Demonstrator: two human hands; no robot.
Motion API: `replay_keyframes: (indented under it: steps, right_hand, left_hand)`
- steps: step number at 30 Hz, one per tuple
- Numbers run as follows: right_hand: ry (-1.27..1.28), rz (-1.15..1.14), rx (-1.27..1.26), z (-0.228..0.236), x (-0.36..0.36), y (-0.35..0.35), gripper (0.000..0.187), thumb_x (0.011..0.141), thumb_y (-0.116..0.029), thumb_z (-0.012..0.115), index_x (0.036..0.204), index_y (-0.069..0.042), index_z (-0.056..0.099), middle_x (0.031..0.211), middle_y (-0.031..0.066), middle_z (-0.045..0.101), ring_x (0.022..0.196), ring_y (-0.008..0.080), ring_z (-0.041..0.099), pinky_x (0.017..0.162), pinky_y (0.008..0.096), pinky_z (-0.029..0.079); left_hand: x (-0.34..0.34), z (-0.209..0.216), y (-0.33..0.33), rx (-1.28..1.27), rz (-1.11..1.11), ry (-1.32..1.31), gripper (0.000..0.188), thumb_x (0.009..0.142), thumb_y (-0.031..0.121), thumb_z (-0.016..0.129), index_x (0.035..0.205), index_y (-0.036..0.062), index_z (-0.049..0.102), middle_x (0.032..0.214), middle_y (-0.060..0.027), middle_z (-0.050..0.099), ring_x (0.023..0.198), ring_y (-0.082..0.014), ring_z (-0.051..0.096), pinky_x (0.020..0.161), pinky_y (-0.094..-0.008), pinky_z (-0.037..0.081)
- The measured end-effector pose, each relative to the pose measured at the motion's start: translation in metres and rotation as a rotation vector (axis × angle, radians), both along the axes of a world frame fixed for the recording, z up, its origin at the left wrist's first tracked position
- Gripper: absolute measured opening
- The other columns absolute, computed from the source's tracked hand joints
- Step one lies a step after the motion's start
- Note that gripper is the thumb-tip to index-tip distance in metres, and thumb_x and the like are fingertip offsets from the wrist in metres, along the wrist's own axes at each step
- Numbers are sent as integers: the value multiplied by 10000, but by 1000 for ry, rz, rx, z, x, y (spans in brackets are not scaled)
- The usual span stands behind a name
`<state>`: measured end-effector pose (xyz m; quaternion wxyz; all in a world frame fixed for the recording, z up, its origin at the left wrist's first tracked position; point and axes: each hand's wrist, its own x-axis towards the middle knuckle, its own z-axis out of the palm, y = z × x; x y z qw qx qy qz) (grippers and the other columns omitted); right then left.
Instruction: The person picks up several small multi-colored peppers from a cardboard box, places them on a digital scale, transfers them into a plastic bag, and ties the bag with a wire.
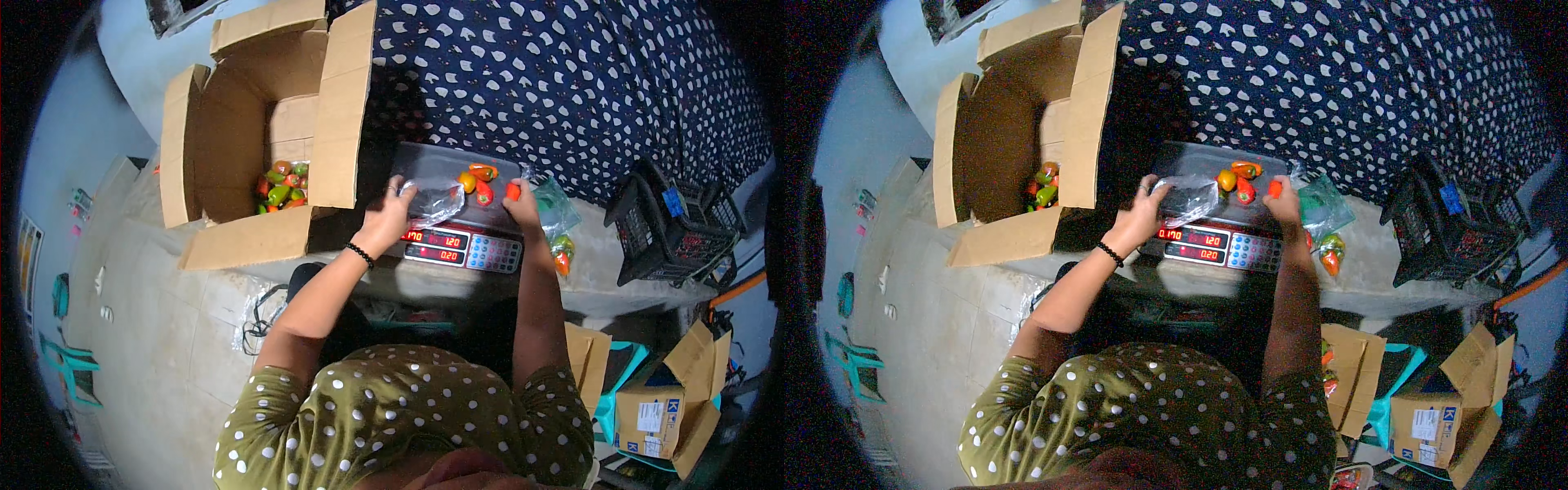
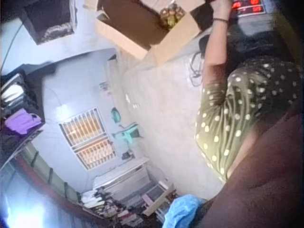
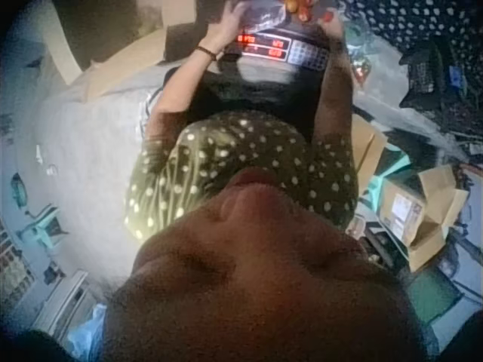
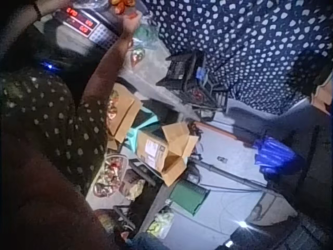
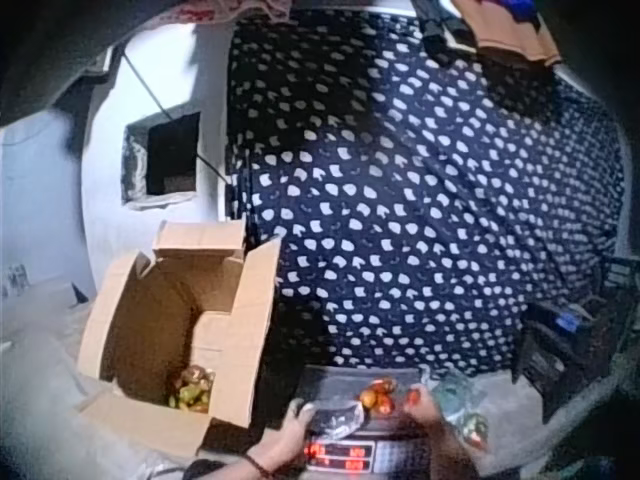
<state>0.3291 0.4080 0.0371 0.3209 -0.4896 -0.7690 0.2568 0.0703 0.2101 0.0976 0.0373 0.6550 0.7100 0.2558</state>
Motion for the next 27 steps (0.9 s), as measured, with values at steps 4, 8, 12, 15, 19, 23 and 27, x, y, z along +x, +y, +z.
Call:
replay_keyframes:
  steps: [4, 8, 12, 15, 19, 23, 27]
  right_hand:
    - [506, 87, -216, 51, -20, -49, 508, 664, -127, 571, 1140, -31, 420, 962, 141, 561, 867, 236, 555, 738, 324, 465]
    - [410, 491, -539, 77, -71, -98, 526, 748, -123, 503, 1249, -56, 360, 1011, 110, 541, 775, 149, 554, 574, 228, 471]
    - [78, 319, -540, 52, -122, -89, 429, 792, -187, 497, 1173, -3, 424, 953, 145, 547, 793, 212, 569, 609, 298, 496]
    - [-357, 59, 100, 38, -147, -85, 362, 795, -234, 467, 1038, 34, 447, 949, 280, 543, 848, 422, 549, 767, 433, 449]
    - [-259, -135, -158, 41, -166, -83, 402, 797, -219, 479, 1097, 35, 393, 1024, 311, 511, 898, 416, 540, 786, 447, 439]
    - [-458, 168, 80, 24, -163, -76, 397, 739, -141, 546, 1085, 33, 460, 1090, 253, 485, 963, 382, 521, 838, 414, 426]
    - [91, 351, -22, 46, -111, -42, 337, 674, -80, 562, 1008, -41, 586, 792, 165, 620, 688, 212, 609, 639, 311, 472]
  left_hand:
    - [-5, -14, 14, 23, -34, -22, 553, 664, 56, 628, 1181, 122, 442, 1282, -187, 310, 973, -378, 524, 796, -407, 469]
    - [9, -4, 17, -44, -31, 21, 619, 662, 67, 650, 1222, 86, 388, 1298, -197, 283, 981, -389, 512, 821, -409, 455]
    - [19, 0, 14, 17, -68, -93, 660, 675, 63, 629, 1258, 24, 321, 1315, -215, 279, 1006, -397, 488, 846, -408, 436]
    - [21, -8, 16, 55, -112, -128, 673, 692, 38, 581, 1283, 1, 262, 1334, -217, 257, 1060, -382, 449, 862, -381, 423]
    - [18, -27, 30, 179, -144, -168, 613, 680, -2, 540, 1246, -43, 309, 1313, -243, 280, 1111, -380, 406, 911, -368, 381]
    - [11, -22, 32, 2, -78, -368, 610, 691, -28, 516, 1254, -80, 289, 1289, -266, 309, 1181, -342, 355, 990, -334, 298]
    - [-21, -70, 55, 259, -120, -381, 601, 664, -95, 455, 1250, -54, 326, 1272, -237, 367, 1213, -303, 335, 1023, -309, 244]
